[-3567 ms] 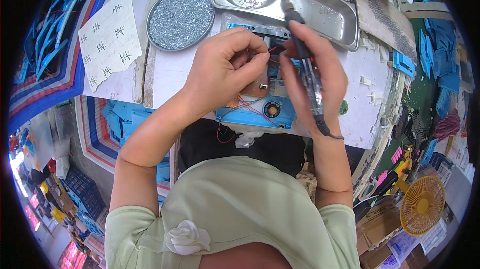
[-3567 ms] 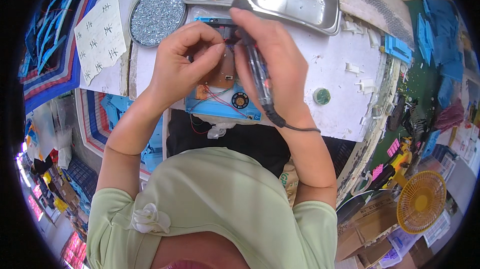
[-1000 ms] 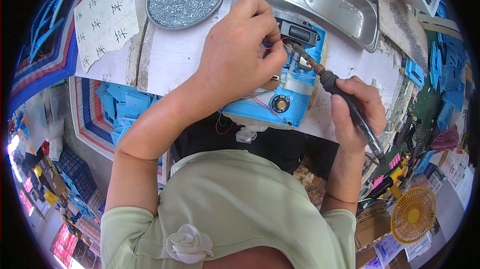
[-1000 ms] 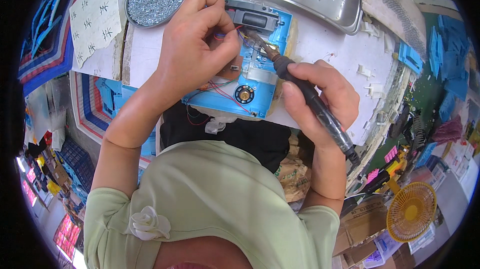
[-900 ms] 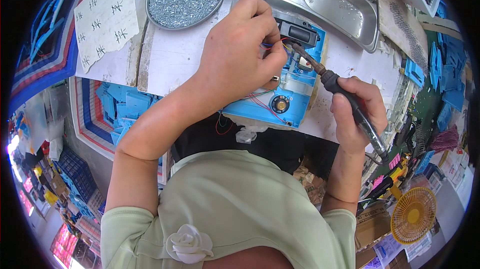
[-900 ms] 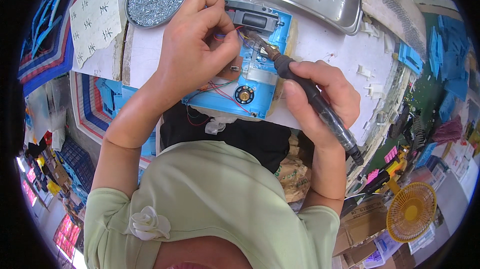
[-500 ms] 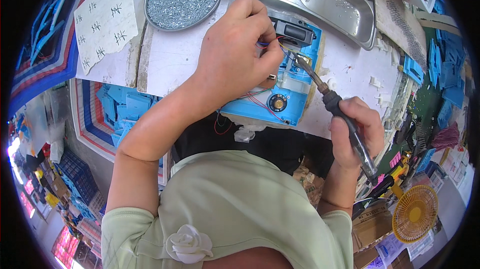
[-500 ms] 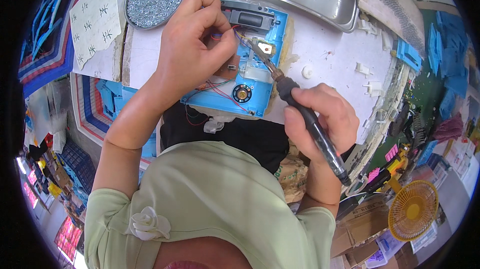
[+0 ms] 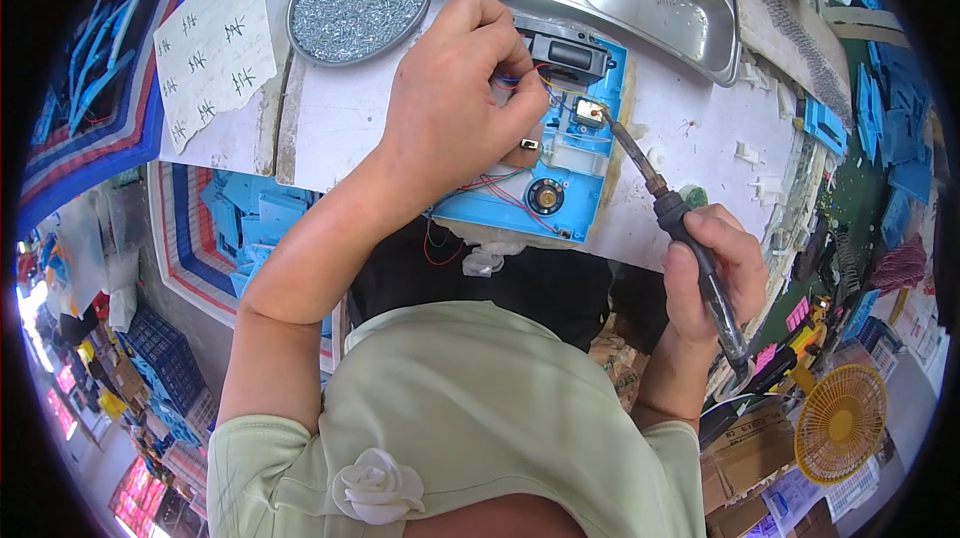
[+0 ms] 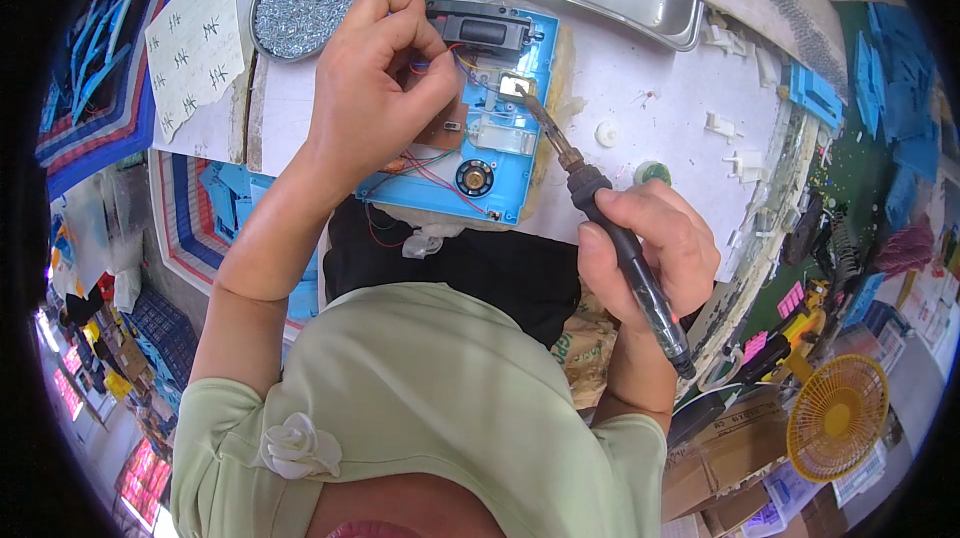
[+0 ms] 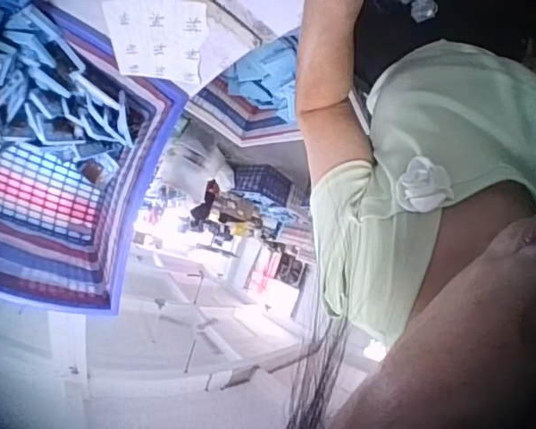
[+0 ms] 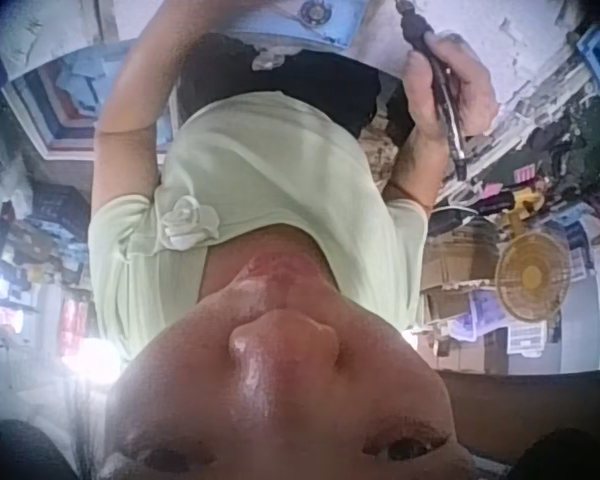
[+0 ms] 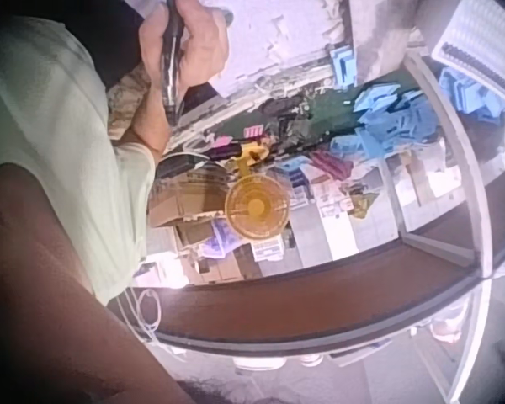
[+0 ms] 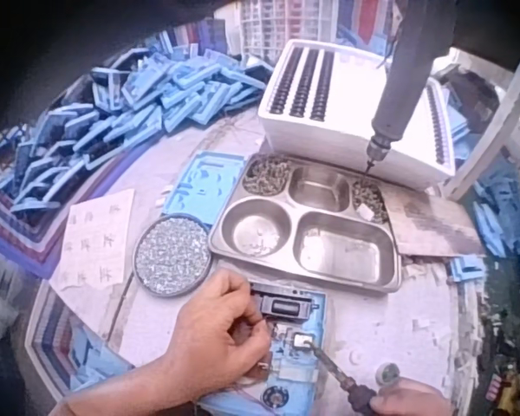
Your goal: Assembling and soldering components of a blue plastic electronic device.
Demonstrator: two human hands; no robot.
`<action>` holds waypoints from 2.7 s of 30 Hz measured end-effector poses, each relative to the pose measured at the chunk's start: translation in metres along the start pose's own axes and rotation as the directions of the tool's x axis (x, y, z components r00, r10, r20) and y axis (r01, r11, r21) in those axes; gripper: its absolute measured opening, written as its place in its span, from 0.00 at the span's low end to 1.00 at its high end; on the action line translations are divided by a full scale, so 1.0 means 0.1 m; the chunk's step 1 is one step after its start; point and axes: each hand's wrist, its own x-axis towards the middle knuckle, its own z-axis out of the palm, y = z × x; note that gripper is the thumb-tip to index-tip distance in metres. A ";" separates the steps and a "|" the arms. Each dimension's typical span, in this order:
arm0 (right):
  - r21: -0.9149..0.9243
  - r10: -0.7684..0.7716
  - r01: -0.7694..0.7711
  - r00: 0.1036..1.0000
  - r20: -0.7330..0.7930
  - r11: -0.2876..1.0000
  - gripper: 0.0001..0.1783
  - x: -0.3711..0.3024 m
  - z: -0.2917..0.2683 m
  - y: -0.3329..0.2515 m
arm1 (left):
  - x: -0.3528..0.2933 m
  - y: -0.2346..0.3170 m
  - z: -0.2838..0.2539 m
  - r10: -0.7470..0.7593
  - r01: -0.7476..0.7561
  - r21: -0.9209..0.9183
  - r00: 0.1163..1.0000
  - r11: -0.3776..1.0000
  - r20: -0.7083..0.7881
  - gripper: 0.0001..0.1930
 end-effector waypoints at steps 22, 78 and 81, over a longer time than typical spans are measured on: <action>-0.073 0.038 -0.045 0.994 -0.099 0.996 0.14 -0.11 -0.39 0.02 | 0.10 0.41 0.09 0.244 -0.388 0.181 0.814 0.904 0.527 0.06; 0.123 0.009 -0.032 0.982 0.188 0.992 0.12 0.03 0.00 -0.05 | -0.11 0.08 -0.13 0.356 -0.344 -0.114 0.817 0.932 0.454 0.13; 0.121 0.001 -0.027 0.978 0.208 0.992 0.13 0.06 0.02 -0.04 | -0.11 0.06 -0.13 0.366 -0.346 -0.130 0.813 0.929 0.452 0.13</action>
